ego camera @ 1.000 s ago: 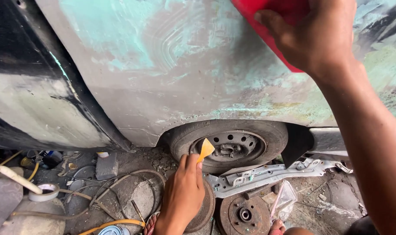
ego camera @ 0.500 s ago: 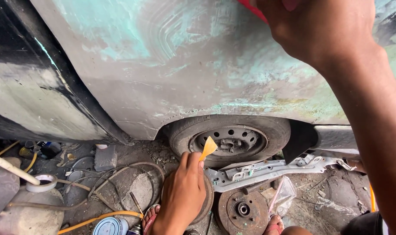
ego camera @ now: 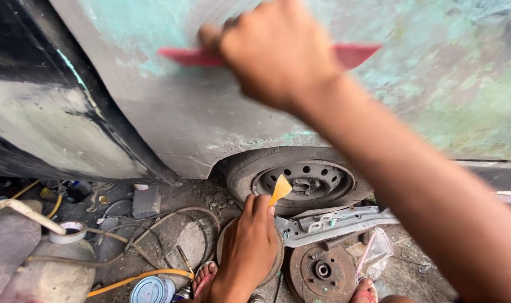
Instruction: The person sands the lower side panel of a car using a red sanding block and a yellow scraper. They alternate between sanding the surface and scraping the area near the wheel arch to smooth the bodywork.
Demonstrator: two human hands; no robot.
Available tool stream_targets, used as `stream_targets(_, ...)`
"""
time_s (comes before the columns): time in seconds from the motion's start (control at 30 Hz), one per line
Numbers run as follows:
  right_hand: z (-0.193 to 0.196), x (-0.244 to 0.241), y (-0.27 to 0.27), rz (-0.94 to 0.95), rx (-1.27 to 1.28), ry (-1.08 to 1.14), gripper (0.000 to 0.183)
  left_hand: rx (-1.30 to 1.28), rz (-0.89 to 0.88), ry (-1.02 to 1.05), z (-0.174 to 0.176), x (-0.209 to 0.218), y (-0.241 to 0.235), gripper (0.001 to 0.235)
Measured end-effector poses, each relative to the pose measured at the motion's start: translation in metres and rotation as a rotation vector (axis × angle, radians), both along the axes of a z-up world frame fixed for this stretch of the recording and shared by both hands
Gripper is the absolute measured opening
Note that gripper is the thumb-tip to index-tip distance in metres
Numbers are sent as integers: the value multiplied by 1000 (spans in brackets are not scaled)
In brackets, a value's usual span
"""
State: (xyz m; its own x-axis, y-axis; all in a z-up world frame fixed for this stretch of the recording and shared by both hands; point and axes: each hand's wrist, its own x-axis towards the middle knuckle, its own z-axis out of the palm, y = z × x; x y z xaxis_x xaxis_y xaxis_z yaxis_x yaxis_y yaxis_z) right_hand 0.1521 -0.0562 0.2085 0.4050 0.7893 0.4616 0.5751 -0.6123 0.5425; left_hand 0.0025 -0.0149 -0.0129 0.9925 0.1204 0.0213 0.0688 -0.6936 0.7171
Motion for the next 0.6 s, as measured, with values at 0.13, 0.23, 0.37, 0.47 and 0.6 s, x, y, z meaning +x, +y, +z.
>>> stream_targets(0.13, -60, 1, 46, 177, -32, -193, 13, 39, -17, -58, 6, -2, 4, 12)
stream_targets(0.23, -78, -3, 48, 208, -32, -200, 11, 31, -45, -22, 10, -6, 0, 12)
stream_targets(0.37, -64, -9, 10, 190, -55, -12, 20, 21, -92, 9, 6, 1, -7, 17)
stream_targets(0.47, -36, -10, -37, 88, 170, 103, 15, 38, -107, -45, 1, 4, -8, 15)
stream_targets(0.6, 1, 13, -127, -78, 315, -177, 32, 32, -113, -28, -5, 11, -11, 18)
